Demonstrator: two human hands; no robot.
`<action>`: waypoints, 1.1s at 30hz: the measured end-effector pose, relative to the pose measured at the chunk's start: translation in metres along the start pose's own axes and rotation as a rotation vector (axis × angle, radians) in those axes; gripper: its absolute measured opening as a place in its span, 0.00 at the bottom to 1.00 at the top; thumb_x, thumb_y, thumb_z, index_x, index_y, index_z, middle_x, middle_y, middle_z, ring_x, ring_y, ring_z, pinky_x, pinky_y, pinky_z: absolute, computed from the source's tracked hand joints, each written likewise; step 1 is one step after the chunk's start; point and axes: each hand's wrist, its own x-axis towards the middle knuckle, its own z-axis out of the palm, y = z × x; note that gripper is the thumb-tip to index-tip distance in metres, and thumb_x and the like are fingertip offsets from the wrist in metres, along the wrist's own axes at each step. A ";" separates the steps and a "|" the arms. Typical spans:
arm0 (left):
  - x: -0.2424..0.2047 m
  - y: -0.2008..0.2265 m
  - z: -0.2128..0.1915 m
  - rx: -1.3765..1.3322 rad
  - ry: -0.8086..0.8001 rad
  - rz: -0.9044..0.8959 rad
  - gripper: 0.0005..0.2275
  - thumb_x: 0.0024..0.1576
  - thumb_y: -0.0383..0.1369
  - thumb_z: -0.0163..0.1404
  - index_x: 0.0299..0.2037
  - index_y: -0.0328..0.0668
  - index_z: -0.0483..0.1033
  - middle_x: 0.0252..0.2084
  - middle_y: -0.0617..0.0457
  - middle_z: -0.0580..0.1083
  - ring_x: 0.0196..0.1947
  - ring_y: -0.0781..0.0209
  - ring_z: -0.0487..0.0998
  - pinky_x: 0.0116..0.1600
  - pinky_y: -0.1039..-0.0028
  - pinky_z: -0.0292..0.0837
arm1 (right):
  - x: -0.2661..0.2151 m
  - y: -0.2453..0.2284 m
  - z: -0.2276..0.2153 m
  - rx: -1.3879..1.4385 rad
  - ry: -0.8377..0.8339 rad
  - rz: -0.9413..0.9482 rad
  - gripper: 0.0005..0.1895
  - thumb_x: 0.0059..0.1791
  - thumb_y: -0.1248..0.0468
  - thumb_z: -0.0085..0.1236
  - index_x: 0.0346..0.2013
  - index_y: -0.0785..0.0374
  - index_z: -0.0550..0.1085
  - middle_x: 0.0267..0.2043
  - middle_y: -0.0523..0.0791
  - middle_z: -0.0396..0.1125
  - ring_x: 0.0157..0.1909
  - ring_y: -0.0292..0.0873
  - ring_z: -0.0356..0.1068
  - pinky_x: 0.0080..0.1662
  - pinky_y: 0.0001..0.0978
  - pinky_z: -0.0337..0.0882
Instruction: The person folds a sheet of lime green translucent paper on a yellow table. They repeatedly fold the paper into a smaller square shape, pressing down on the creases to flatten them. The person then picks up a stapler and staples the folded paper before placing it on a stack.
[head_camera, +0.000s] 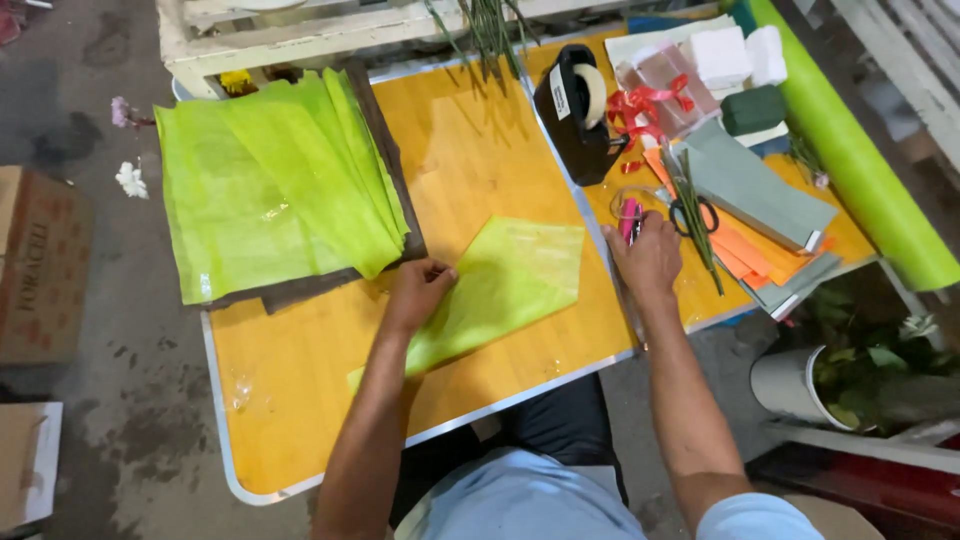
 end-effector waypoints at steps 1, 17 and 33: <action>0.001 0.001 0.000 -0.008 0.004 0.005 0.10 0.55 0.39 0.59 0.41 0.45 0.86 0.36 0.49 0.83 0.40 0.55 0.83 0.44 0.65 0.78 | 0.007 0.001 -0.004 -0.004 0.006 -0.007 0.38 0.47 0.36 0.65 0.56 0.61 0.70 0.50 0.54 0.67 0.56 0.64 0.68 0.52 0.62 0.69; -0.013 0.021 -0.003 0.064 0.038 -0.026 0.10 0.55 0.39 0.59 0.41 0.47 0.86 0.38 0.45 0.83 0.45 0.44 0.83 0.49 0.59 0.78 | -0.047 -0.008 -0.088 2.099 -0.376 0.619 0.23 0.54 0.54 0.59 0.54 0.71 0.69 0.43 0.57 0.71 0.35 0.43 0.72 0.28 0.17 0.65; -0.005 0.011 0.004 0.027 0.051 0.046 0.10 0.55 0.36 0.57 0.42 0.44 0.86 0.39 0.43 0.82 0.45 0.40 0.83 0.49 0.55 0.78 | -0.076 -0.056 -0.023 1.714 -0.680 0.088 0.29 0.45 0.69 0.64 0.59 0.61 0.66 0.57 0.55 0.71 0.57 0.58 0.73 0.55 0.58 0.76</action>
